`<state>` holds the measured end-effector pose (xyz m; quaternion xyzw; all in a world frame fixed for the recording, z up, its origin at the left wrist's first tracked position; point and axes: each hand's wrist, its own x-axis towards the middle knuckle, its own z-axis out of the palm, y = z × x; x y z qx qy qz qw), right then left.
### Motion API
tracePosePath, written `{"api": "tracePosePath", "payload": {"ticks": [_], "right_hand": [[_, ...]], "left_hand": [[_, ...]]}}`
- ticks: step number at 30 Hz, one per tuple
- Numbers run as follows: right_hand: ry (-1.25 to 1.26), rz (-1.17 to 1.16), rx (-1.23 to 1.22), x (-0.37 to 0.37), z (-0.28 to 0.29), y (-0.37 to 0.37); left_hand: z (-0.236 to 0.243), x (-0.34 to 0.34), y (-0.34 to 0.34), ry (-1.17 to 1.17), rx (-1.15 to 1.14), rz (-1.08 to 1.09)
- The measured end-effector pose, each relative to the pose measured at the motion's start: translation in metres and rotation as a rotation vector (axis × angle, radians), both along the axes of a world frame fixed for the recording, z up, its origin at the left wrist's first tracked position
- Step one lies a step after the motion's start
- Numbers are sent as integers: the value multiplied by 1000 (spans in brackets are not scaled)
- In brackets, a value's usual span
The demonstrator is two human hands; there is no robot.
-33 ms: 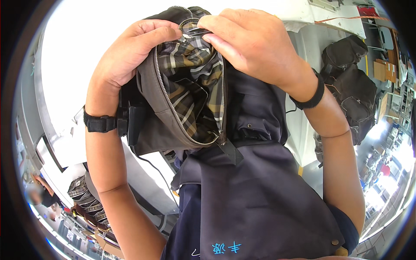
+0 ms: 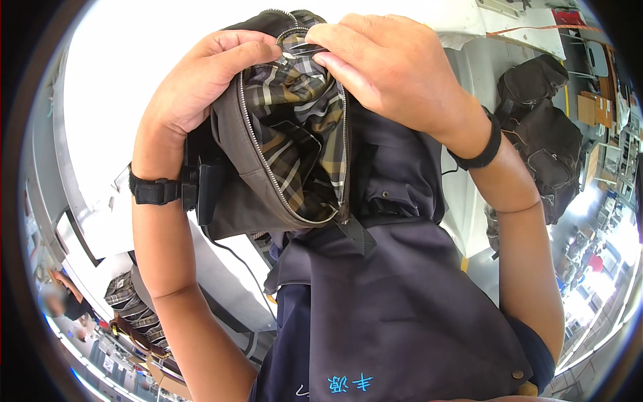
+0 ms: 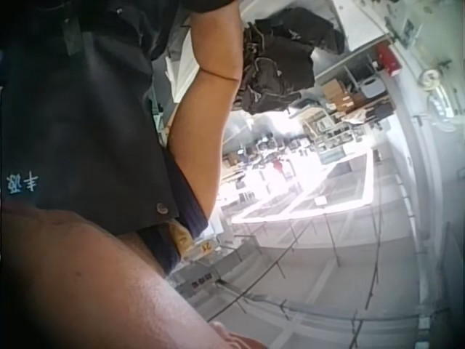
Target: Inspecting and repairing the internal lining and zipper slider of a fabric bag using hand tools.
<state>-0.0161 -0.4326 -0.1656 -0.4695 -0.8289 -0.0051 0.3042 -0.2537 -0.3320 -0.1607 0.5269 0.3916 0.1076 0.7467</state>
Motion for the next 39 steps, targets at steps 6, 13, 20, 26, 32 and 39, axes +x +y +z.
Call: {"api": "tracePosePath", "payload": {"ticks": [6,13,20,26,32,39], "right_hand": [[0,22,123,2,-7,7],[18,116,-26,5,15,8],[58,211,-55,13,12,20],[211,293,-169,16,6,29],[29,257,-36,14,14,21],[-208,200,61,12,16,18]], "left_hand": [[1,1,2,-8,24,-46],[2,1,2,16,13,-70],[1,2,3,8,43,-102],[1,3,2,27,60,-95],[2,3,4,28,62,-127],[1,3,5,21,63,-135]]}}
